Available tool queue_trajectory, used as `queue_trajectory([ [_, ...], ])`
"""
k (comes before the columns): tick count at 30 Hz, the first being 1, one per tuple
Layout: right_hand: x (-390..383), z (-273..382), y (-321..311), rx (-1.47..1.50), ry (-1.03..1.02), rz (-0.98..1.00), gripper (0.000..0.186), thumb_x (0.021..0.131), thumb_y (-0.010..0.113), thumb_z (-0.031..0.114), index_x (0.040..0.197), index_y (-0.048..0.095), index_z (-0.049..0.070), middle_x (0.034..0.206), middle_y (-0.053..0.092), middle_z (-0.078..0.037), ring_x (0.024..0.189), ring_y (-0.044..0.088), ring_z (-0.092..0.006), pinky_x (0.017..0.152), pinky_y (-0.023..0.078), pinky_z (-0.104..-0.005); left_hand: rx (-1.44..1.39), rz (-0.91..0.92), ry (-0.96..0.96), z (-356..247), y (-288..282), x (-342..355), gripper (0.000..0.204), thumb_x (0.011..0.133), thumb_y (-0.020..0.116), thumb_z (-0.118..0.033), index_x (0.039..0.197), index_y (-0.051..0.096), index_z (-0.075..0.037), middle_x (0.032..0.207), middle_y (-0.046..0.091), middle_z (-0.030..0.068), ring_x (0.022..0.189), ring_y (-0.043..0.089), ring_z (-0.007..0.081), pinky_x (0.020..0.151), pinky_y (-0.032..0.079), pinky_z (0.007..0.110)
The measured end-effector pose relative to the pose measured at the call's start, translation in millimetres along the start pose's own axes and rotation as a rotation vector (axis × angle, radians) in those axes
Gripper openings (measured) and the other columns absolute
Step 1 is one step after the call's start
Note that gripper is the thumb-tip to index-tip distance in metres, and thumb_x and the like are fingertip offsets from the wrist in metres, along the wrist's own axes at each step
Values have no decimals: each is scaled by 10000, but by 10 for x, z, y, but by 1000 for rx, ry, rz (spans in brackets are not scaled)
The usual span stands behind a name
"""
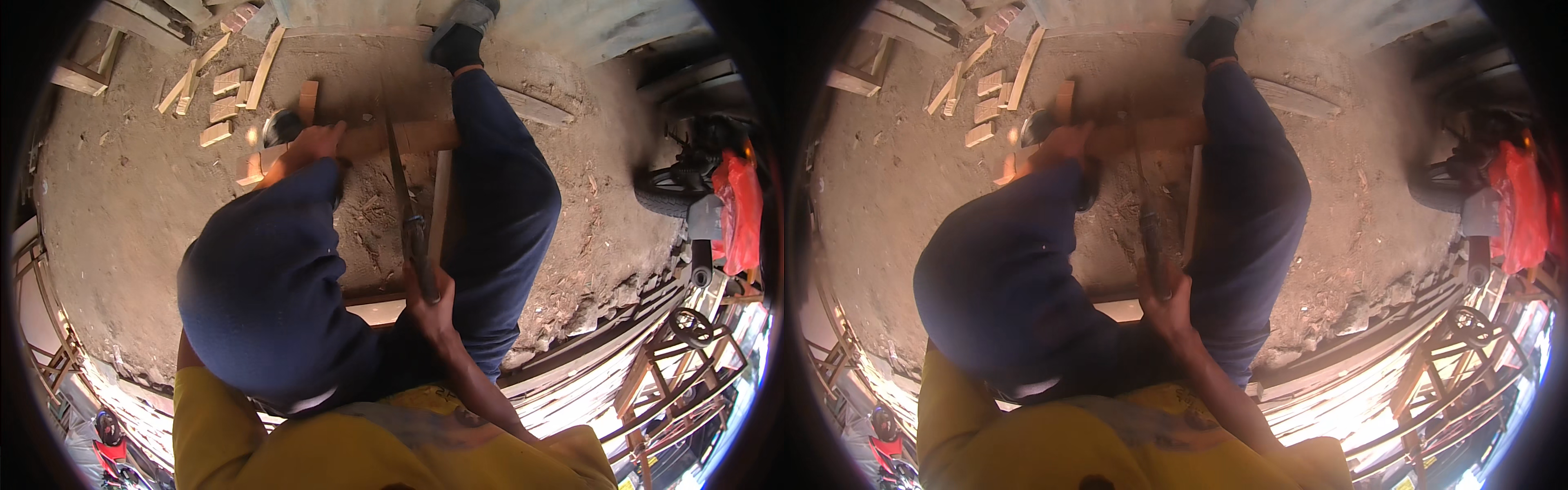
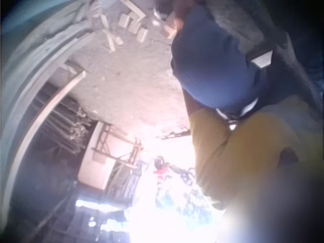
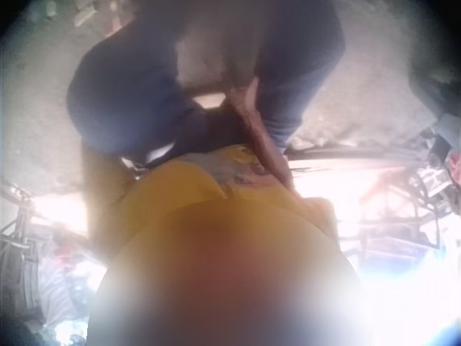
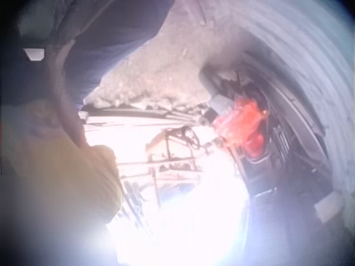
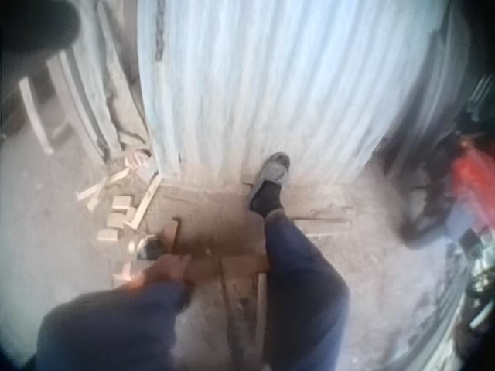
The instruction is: The person sits on the ground and uses a chisel and hammer to carve a small piece of wood held between their legs. They repeatedly strike the chisel to shape the wood, occasionally adjusting its position.
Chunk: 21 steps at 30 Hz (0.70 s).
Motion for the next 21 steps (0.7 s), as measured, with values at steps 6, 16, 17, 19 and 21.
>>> queue_trajectory([
  [6, 539, 97, 160, 15, 61, 29, 228, 923, 616, 171, 796, 564, -11, 620, 482, 26, 601, 431, -38, 490, 350, -265, 68, -550, 338, 6, -117, -308, 565, 831, 680, -239, 1310, 449, -48, 1003, 623, 175, 919, 628, 365, 803, 509, 445],
  [16, 433, -98, 207, 19, -70, 31, 204, 930, 603, 167, 810, 578, 4, 640, 480, 34, 610, 423, -34, 491, 346, -264, -24, -394, -147, 342, -462, -1294, 533, 841, 677, -248, 1285, 464, -44, 997, 623, 157, 908, 626, 331, 794, 505, 417],
  [17, 462, -95, 213, 50, -89, 15, 205, 931, 602, 169, 811, 579, 4, 644, 481, 34, 610, 422, -33, 489, 345, -263, -28, -384, -158, 338, -470, -1337, 530, 842, 676, -249, 1282, 466, -43, 996, 623, 156, 907, 626, 327, 793, 505, 414],
  [19, 208, -45, 127, 76, 40, 46, 201, 926, 609, 167, 812, 580, 4, 647, 487, 34, 612, 428, -33, 496, 353, -259, -31, -361, -169, 325, -467, -1374, 523, 844, 675, -251, 1277, 469, -42, 995, 623, 152, 905, 625, 320, 791, 504, 409],
  [21, -133, -218, 36, 10, -48, 24, 177, 901, 613, 123, 850, 596, -45, 657, 569, -72, 636, 516, -67, 547, 446, -298, -30, -340, -172, 302, -456, -1355, 517, 846, 675, -253, 1272, 472, -41, 994, 623, 149, 902, 625, 313, 790, 504, 403],
])
Point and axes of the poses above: each hand's wrist, its own x-axis towards the middle knuckle, its own y-axis out of the palm, z = x × y, the point moved 4 cm from there along x, towards the middle knuckle
